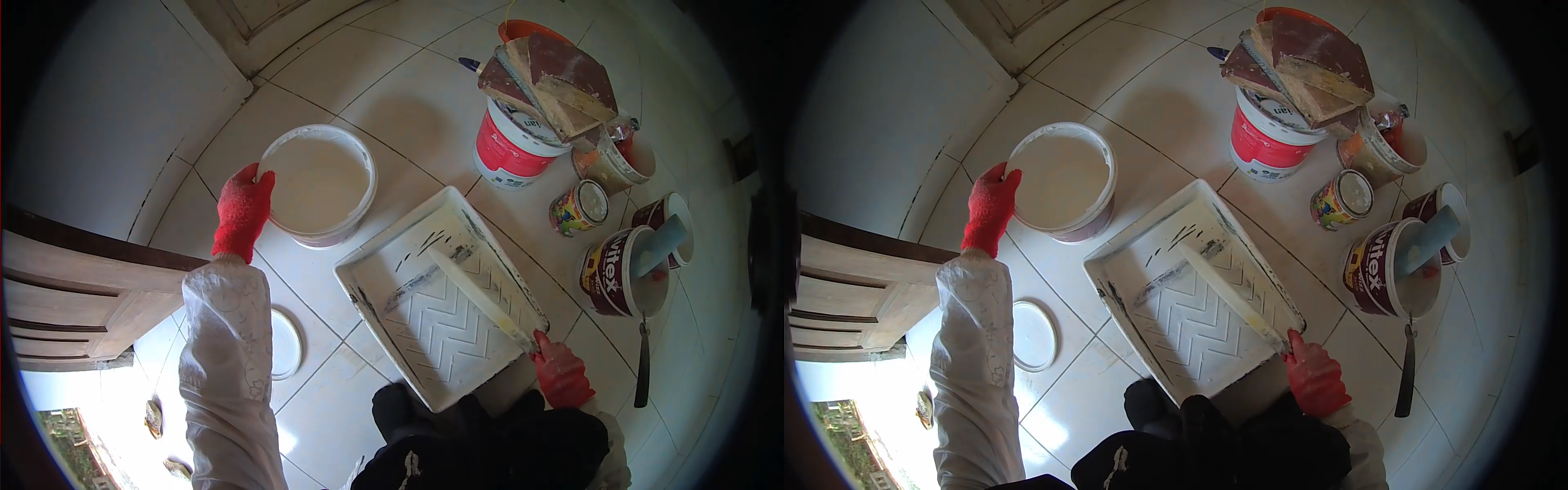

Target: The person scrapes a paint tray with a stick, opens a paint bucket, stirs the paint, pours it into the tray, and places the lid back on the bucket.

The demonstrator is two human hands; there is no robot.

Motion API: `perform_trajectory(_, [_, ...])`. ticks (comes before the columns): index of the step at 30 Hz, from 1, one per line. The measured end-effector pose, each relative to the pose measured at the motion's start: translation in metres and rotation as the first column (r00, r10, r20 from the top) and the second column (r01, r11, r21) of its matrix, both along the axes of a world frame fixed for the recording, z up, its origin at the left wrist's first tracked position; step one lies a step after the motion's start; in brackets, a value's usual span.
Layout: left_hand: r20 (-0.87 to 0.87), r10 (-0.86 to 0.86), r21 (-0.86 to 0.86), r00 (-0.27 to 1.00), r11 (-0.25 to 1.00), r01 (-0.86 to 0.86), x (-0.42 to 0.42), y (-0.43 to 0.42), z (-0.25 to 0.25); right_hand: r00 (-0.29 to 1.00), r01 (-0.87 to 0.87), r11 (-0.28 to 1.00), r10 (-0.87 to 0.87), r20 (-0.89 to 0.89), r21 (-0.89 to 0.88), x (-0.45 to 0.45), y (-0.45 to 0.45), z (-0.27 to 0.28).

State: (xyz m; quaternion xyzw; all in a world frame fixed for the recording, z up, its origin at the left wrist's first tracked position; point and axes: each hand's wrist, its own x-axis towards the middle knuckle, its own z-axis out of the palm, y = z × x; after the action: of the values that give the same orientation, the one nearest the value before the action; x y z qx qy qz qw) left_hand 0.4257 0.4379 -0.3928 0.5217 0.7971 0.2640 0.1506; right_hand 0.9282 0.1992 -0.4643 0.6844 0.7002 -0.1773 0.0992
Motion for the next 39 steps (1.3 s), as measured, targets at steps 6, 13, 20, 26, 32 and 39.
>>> perform_trajectory(6, [-0.05, 0.019, 0.045, 0.999, 0.999, -0.017, 0.0, -0.014, -0.006, 0.842, 0.281, 0.867, -0.429, -0.328, -0.412, -0.033, 0.019, 0.032])
perform_trajectory(13, [-0.262, 0.009, 0.129, 0.965, 0.991, 0.025, 0.024, -0.022, 0.001, 0.956, 0.022, 0.972, -0.088, -0.28, -0.233, -0.037, 0.027, 0.027])
perform_trajectory(20, [-0.253, 0.03, 0.172, 0.967, 0.985, 0.014, 0.035, -0.029, 0.002, 0.988, -0.099, 0.944, 0.055, -0.145, -0.314, -0.053, 0.029, 0.036])
perform_trajectory(26, [-0.242, 0.055, 0.21, 0.969, 0.978, -0.003, 0.048, -0.036, 0.0, 0.969, -0.126, 0.976, 0.083, -0.231, -0.176, -0.053, 0.024, 0.027])
perform_trajectory(32, [-0.243, 0.013, 0.238, 0.97, 0.97, 0.047, 0.049, -0.043, -0.002, 0.977, 0.061, 0.987, -0.09, -0.193, -0.151, -0.029, 0.025, 0.037])
perform_trajectory(39, [-0.254, -0.041, 0.291, 0.966, 0.949, 0.117, 0.048, -0.052, -0.008, 0.99, 0.081, 0.969, -0.106, -0.096, -0.234, -0.018, 0.024, 0.022])
